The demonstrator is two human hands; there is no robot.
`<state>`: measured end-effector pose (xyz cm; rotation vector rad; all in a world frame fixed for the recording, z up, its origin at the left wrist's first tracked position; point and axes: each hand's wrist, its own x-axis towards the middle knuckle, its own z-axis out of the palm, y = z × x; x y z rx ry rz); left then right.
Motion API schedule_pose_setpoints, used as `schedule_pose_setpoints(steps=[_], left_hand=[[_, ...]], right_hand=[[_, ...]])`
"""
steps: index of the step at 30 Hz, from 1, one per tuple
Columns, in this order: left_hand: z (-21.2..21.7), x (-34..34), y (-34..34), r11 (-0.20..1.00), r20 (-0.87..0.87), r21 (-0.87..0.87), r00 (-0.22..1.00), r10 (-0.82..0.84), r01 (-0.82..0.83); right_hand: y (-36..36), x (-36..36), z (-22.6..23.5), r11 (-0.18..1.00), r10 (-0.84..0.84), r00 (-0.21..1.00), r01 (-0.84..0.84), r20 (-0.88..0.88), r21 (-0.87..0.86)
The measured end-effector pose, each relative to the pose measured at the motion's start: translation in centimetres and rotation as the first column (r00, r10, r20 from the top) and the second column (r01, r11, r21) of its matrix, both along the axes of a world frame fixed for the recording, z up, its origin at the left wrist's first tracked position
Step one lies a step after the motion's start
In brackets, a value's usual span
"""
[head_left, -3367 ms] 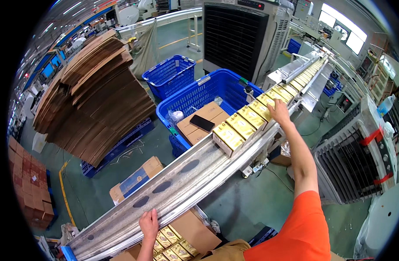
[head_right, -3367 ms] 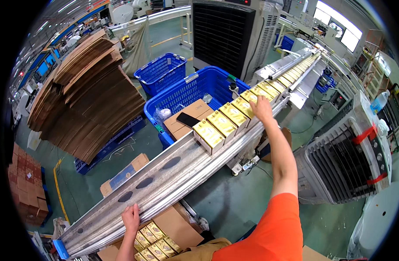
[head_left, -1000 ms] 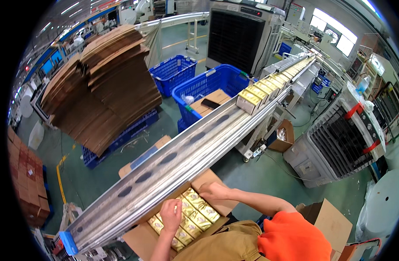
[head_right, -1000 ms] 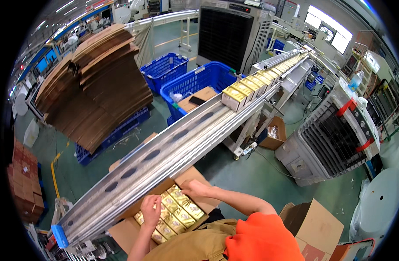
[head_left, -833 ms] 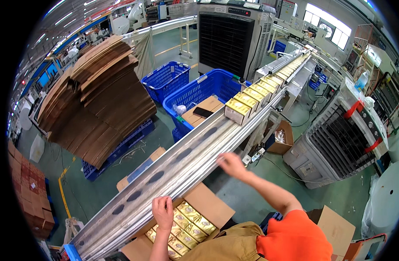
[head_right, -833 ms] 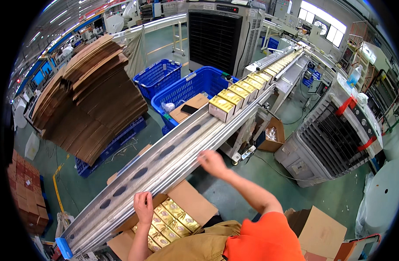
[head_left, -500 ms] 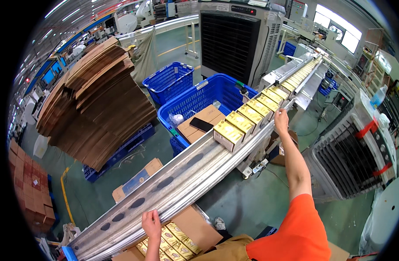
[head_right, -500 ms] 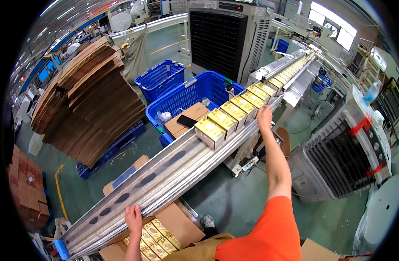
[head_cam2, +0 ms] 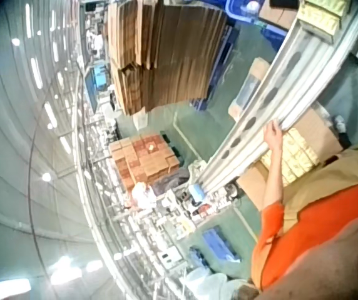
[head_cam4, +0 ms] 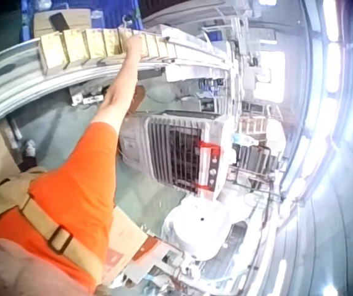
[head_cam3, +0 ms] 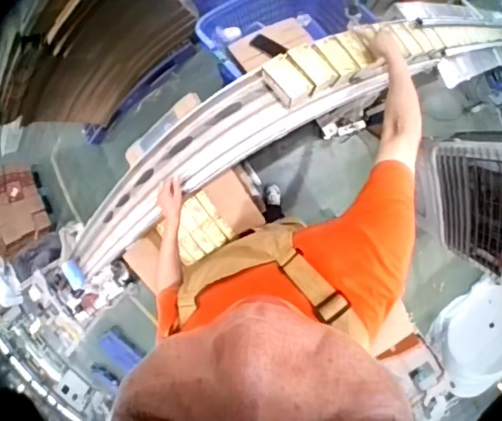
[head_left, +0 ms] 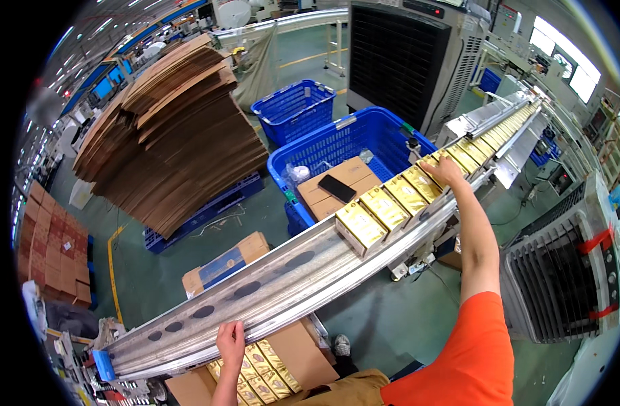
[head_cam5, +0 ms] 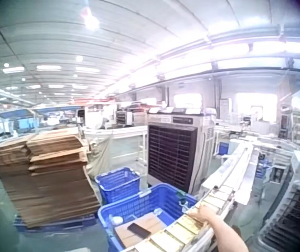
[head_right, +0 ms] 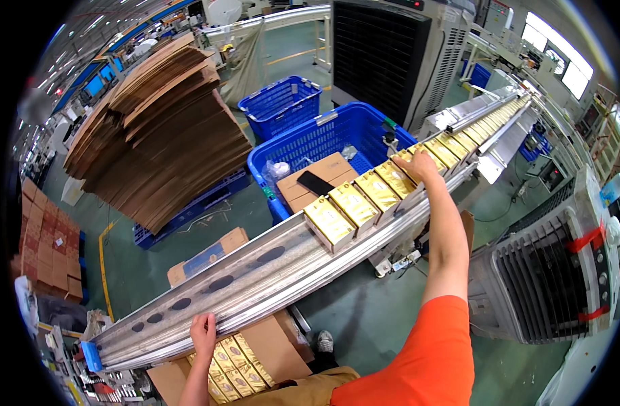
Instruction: The person packs gold-colored rectangular packages from a conveyor belt into cardboard boxes by hand.
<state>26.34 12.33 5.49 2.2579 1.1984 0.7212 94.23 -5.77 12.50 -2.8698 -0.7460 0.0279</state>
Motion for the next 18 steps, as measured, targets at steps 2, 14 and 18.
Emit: schedule_pose_setpoints(steps=[2,14,18], left_hand=[[0.5,-0.6,0.4,0.998,-0.021,-0.064,1.000,0.008,-0.010],[-0.8,1.7,9.2,0.879,0.010,-0.476,0.999,0.039,-0.030],[0.2,-7.6,10.8,0.907,0.005,-0.405,0.992,0.128,-0.115]], right_hand=[[1.1,-1.7,1.4,0.993,0.080,0.990,-0.089,-0.116,-0.076],[11.2,-31.9,-0.2,0.882,0.467,0.784,-0.448,-0.409,0.148],[13.8,-42.8,-3.0,0.787,0.592,0.723,-0.425,-0.355,0.447]])
